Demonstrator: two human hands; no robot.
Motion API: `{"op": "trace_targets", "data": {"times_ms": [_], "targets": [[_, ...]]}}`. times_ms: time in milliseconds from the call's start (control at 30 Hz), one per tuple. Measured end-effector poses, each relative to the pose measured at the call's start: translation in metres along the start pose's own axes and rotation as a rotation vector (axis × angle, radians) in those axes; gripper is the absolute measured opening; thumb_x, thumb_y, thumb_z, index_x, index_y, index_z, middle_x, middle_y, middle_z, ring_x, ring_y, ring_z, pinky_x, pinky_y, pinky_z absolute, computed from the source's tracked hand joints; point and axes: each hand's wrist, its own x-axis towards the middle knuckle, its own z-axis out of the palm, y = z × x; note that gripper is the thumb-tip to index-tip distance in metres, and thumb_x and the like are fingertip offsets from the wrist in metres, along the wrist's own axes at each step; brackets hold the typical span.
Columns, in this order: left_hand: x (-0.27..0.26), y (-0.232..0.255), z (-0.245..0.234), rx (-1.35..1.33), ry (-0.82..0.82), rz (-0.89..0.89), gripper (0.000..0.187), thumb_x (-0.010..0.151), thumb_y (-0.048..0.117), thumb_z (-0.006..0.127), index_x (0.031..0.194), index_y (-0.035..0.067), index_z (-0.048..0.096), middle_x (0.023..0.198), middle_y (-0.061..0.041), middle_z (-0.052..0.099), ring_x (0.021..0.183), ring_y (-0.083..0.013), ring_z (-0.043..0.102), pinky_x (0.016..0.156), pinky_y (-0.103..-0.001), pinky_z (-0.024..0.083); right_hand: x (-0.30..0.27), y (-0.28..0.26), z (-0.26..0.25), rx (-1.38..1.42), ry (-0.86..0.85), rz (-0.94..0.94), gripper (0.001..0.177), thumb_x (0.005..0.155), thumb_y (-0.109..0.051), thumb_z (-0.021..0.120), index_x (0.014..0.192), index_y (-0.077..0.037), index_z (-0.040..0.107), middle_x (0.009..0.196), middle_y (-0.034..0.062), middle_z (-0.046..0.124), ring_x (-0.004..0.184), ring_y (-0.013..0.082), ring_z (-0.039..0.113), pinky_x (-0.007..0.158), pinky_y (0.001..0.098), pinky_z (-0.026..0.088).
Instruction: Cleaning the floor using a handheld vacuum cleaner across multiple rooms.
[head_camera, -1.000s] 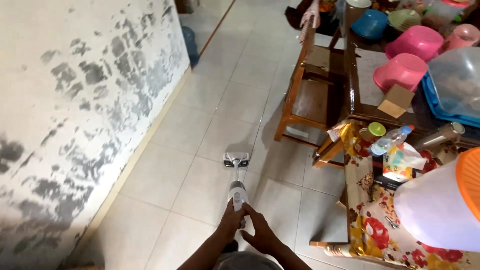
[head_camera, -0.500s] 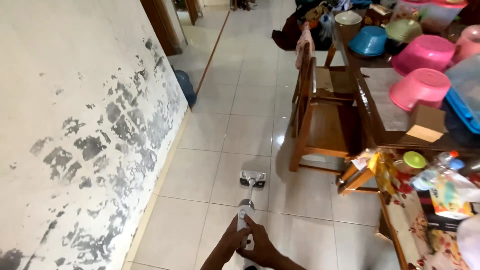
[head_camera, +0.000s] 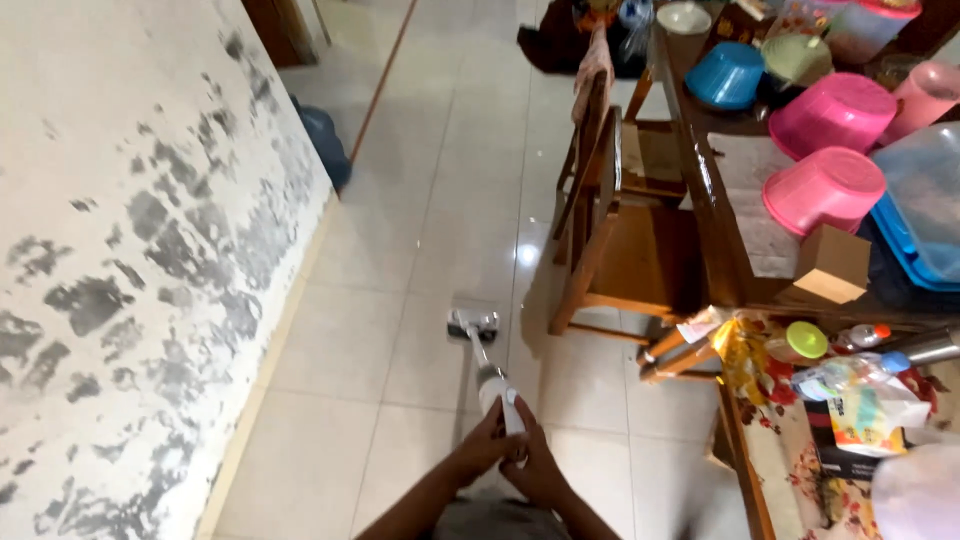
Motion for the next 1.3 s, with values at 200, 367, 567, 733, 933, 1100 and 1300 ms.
{"op": "trace_targets", "data": {"times_ms": [200,367,567,733,933,1100,1300], "targets": [[0.035,0.019,-0.022,-0.081,0.089,0.075,0.089,0.092,0.020,0.071,0.162,0.020,0.015,0.143,-0.006,0.052,0.122,-0.0216,0.058,0.099,-0.039,0.054,0.067,-0.012,-0.023,-0.076,-0.142,-0.034,0.106,0.077,0.003,0.065,0.167,-0.028,0.017,0.143,0.0171,0.050,0.111,0.0342,0.056,0.091,0.0359,0.051],[0.048,0.050,-0.073,-0.145,0.119,0.032,0.083,0.093,0.019,0.072,0.161,0.016,0.023,0.141,-0.014,0.053,0.119,-0.0260,0.059,0.097,-0.039,0.055,0.133,-0.033,-0.019,-0.035,-0.316,-0.142,0.102,0.079,0.004,0.068,0.163,-0.028,0.020,0.151,0.0121,0.042,0.133,0.0261,0.051,0.101,0.0364,0.050],[0.093,0.075,-0.191,-0.083,0.114,0.129,0.076,0.094,0.018,0.072,0.158,0.009,0.033,0.142,-0.012,0.055,0.116,-0.0206,0.062,0.093,-0.036,0.055,0.236,-0.045,0.057,0.142,-0.288,-0.072,0.106,0.074,0.012,0.067,0.161,-0.027,0.020,0.143,0.0118,0.049,0.117,0.0272,0.056,0.090,0.0379,0.055],[0.106,0.138,-0.246,0.159,0.100,-0.087,0.077,0.096,0.021,0.071,0.160,0.011,0.031,0.138,-0.014,0.062,0.117,-0.0203,0.066,0.096,-0.032,0.057,0.293,-0.042,0.106,0.543,-0.177,0.051,0.105,0.080,0.015,0.063,0.164,-0.027,0.016,0.138,0.0142,0.052,0.106,0.0212,0.061,0.081,0.0340,0.057],[0.147,0.195,-0.226,0.345,-0.081,-0.168,0.085,0.095,0.027,0.072,0.162,0.011,0.024,0.136,-0.020,0.060,0.116,-0.0264,0.064,0.088,-0.034,0.057,0.330,-0.056,0.073,0.712,0.087,0.062,0.121,0.069,0.018,0.053,0.162,-0.034,-0.004,0.122,0.0175,0.062,0.086,0.0267,0.061,0.060,0.0348,0.051],[0.202,0.154,-0.225,0.149,0.063,-0.197,0.093,0.092,0.023,0.073,0.161,0.014,0.012,0.146,-0.011,0.052,0.124,-0.0239,0.061,0.091,-0.040,0.063,0.340,-0.073,0.025,0.245,-0.008,0.135,0.107,0.084,0.007,0.061,0.167,-0.027,0.003,0.122,0.0192,0.062,0.085,0.0240,0.061,0.062,0.0312,0.053],[0.215,0.198,-0.225,-0.189,0.137,-0.152,0.072,0.097,0.018,0.066,0.156,0.014,0.025,0.126,-0.015,0.056,0.103,-0.0237,0.062,0.083,-0.042,0.059,0.401,-0.107,-0.012,-0.056,-0.242,-0.030,0.115,0.080,0.012,0.067,0.163,-0.028,-0.003,0.140,0.0082,0.050,0.109,0.0178,0.061,0.083,0.0337,0.061]]}}
